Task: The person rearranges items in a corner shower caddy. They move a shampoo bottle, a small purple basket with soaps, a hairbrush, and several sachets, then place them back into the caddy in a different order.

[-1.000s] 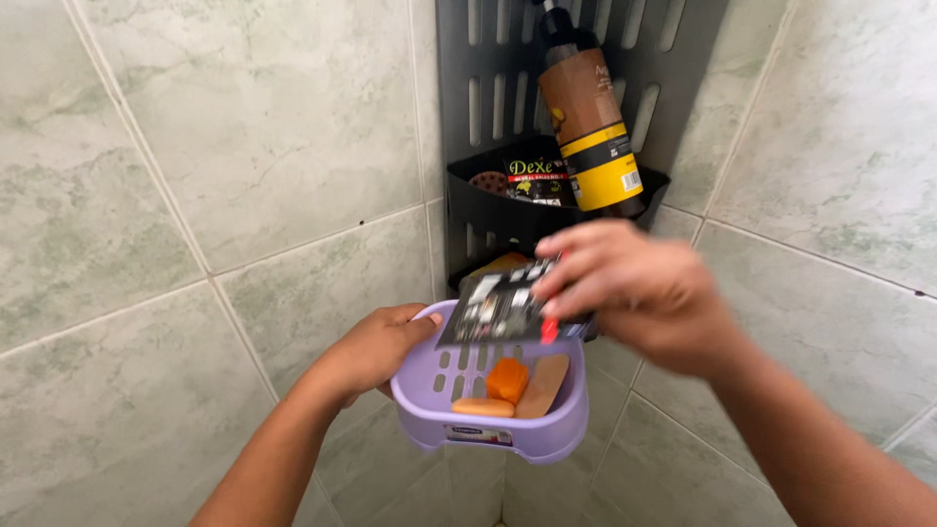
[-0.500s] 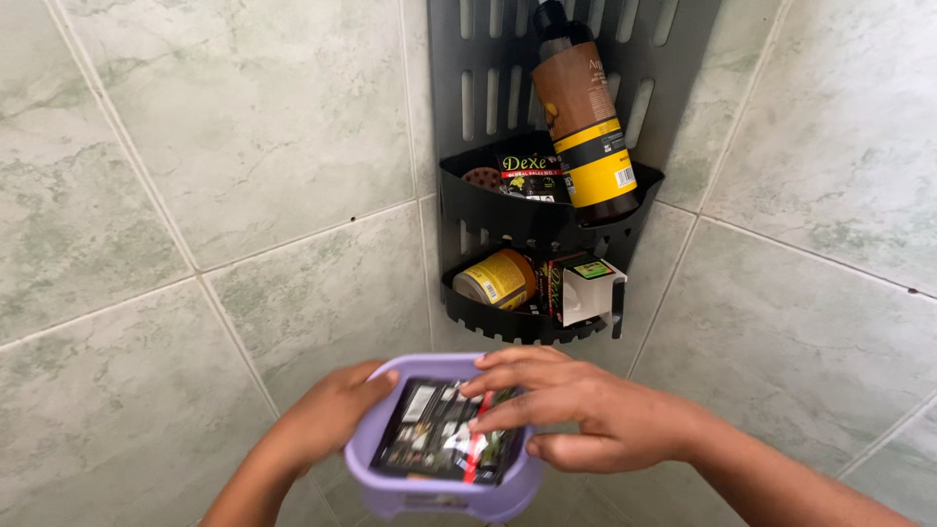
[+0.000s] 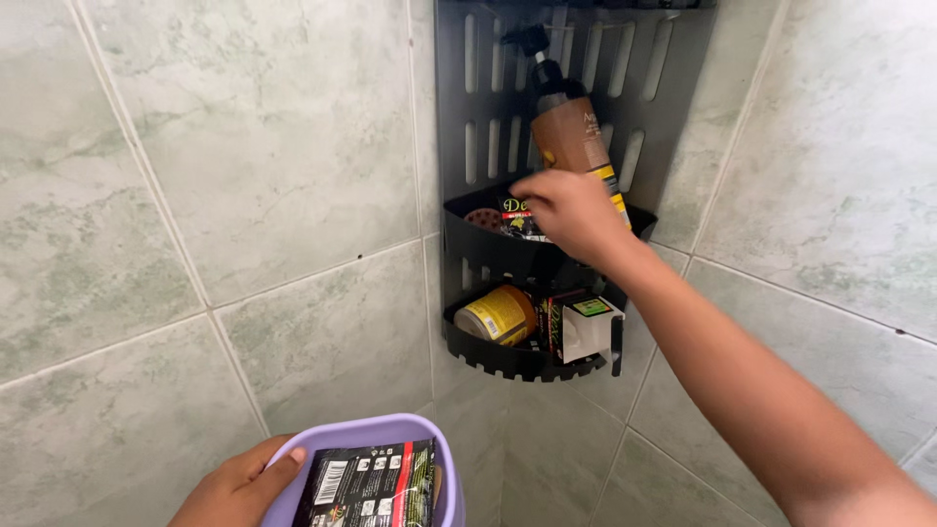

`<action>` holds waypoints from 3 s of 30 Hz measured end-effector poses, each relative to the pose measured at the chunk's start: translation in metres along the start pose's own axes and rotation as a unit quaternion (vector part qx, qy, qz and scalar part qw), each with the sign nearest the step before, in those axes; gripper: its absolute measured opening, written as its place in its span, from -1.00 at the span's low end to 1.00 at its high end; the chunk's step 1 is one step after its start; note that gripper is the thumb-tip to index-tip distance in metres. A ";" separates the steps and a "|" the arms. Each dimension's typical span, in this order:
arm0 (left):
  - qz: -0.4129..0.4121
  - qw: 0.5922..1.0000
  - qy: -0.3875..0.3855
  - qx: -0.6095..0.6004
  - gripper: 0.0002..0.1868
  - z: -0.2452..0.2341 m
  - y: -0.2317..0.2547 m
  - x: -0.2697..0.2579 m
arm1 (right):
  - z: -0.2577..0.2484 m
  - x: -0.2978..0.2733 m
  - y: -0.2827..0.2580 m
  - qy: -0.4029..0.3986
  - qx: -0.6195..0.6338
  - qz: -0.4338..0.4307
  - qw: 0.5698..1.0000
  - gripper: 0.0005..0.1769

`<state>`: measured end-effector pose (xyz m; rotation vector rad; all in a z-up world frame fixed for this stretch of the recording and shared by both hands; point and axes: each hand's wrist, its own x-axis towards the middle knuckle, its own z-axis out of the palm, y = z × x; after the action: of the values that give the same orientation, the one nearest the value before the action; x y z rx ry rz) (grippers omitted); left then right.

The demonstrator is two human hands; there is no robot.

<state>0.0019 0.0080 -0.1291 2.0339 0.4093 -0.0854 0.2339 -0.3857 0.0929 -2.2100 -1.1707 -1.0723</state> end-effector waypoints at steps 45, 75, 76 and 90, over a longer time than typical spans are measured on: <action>0.059 0.992 -0.093 -0.068 -0.54 0.052 0.136 -0.006 | -0.060 -0.109 -0.151 -0.262 0.234 -0.198 0.915 -0.52; 0.053 0.996 -0.026 -0.061 -0.50 0.009 -0.054 0.066 | 0.065 0.067 0.019 -0.374 -0.245 0.054 0.893 0.13; 0.057 0.996 -0.022 -0.059 -0.50 0.007 -0.062 0.068 | 0.067 0.066 0.018 -0.354 -0.251 0.034 0.900 0.01; 0.013 1.000 0.014 -0.025 -0.51 0.002 -0.053 0.050 | 0.030 0.082 0.014 -0.073 -0.277 -0.150 0.946 -0.52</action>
<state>0.0326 0.0413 -0.1863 1.9923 0.3991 -0.0317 0.2874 -0.3321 0.1388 -2.6206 -1.4402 -1.5387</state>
